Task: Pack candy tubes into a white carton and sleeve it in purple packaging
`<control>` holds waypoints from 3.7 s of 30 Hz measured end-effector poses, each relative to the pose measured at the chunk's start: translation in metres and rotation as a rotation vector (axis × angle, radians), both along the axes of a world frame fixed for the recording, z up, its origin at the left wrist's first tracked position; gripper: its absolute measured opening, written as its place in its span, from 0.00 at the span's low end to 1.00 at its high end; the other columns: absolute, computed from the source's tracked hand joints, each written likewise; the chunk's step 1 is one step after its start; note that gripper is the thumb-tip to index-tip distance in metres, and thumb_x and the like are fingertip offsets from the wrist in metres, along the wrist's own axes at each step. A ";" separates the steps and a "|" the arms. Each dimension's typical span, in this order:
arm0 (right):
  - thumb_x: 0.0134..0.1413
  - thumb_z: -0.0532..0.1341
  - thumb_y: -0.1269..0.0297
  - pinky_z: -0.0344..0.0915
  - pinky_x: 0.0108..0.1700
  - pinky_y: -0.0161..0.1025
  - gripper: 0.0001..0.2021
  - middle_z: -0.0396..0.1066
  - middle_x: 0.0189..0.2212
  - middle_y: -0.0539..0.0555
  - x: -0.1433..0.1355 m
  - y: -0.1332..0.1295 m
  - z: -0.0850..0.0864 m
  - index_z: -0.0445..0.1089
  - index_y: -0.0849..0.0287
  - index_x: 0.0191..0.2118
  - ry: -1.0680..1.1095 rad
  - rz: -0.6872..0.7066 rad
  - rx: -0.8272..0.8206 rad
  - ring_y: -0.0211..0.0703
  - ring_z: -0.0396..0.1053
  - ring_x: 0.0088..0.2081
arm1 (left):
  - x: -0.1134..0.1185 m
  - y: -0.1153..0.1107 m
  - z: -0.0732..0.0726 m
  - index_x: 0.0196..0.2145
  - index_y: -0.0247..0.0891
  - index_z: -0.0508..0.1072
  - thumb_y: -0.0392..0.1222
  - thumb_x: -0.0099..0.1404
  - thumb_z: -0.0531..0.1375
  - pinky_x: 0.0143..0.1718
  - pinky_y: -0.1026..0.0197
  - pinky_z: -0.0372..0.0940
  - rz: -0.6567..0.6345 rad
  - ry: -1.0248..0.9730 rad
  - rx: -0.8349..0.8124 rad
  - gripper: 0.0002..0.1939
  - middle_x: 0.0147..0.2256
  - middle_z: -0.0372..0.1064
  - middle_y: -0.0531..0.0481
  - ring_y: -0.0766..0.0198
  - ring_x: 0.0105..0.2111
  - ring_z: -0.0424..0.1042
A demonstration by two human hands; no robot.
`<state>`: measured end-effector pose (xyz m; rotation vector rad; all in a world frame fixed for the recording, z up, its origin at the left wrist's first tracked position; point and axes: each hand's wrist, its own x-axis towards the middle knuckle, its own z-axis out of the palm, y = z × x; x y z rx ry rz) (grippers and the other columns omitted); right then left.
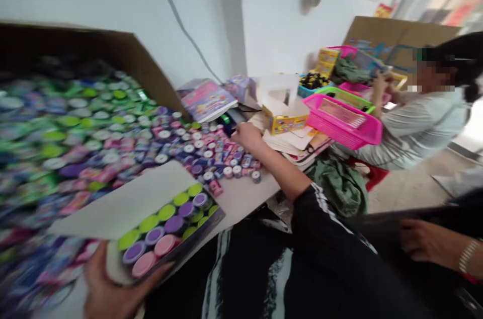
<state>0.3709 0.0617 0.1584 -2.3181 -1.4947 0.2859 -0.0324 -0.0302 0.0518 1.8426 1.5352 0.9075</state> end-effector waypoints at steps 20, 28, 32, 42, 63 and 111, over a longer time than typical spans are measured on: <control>0.68 0.68 0.52 0.75 0.50 0.50 0.18 0.71 0.53 0.64 -0.138 -0.106 -0.051 0.78 0.53 0.58 0.068 0.923 0.710 0.54 0.72 0.51 | 0.071 -0.012 0.090 0.56 0.42 0.71 0.55 0.65 0.72 0.49 0.56 0.78 -0.333 -0.694 -0.235 0.28 0.53 0.80 0.43 0.55 0.51 0.81; 0.78 0.56 0.59 0.69 0.42 0.42 0.13 0.72 0.40 0.58 -0.121 -0.107 -0.036 0.75 0.58 0.43 0.271 0.989 0.705 0.45 0.70 0.40 | 0.064 -0.003 0.091 0.55 0.43 0.77 0.50 0.67 0.68 0.29 0.64 0.73 -0.396 -0.499 -0.173 0.21 0.46 0.79 0.47 0.64 0.32 0.76; 0.74 0.59 0.59 0.60 0.34 0.37 0.18 0.63 0.27 0.48 -0.126 -0.100 -0.038 0.59 0.55 0.30 0.511 0.804 0.704 0.38 0.61 0.28 | 0.064 0.001 0.092 0.56 0.42 0.78 0.48 0.70 0.66 0.31 0.62 0.71 -0.407 -0.293 -0.042 0.19 0.42 0.79 0.49 0.64 0.30 0.73; 0.60 0.66 0.63 0.68 0.41 0.38 0.16 0.73 0.36 0.49 -0.109 -0.096 -0.034 0.70 0.56 0.53 0.640 0.857 0.382 0.42 0.72 0.36 | 0.059 0.010 0.094 0.43 0.41 0.78 0.48 0.67 0.63 0.33 0.62 0.63 -0.485 0.052 0.111 0.10 0.30 0.73 0.56 0.64 0.28 0.69; 0.69 0.65 0.65 0.69 0.46 0.42 0.06 0.76 0.37 0.53 -0.094 -0.109 -0.037 0.71 0.56 0.37 0.383 0.865 0.494 0.45 0.73 0.40 | 0.045 0.014 0.093 0.37 0.43 0.80 0.47 0.73 0.65 0.30 0.62 0.62 -0.517 0.148 0.364 0.08 0.32 0.74 0.54 0.64 0.30 0.73; 0.65 0.70 0.63 0.66 0.31 0.39 0.04 0.78 0.33 0.51 -0.104 -0.114 -0.006 0.76 0.53 0.38 0.314 0.790 0.613 0.40 0.69 0.28 | -0.017 -0.005 0.016 0.34 0.40 0.79 0.47 0.68 0.64 0.33 0.58 0.65 0.304 -0.140 0.258 0.09 0.28 0.72 0.50 0.61 0.26 0.70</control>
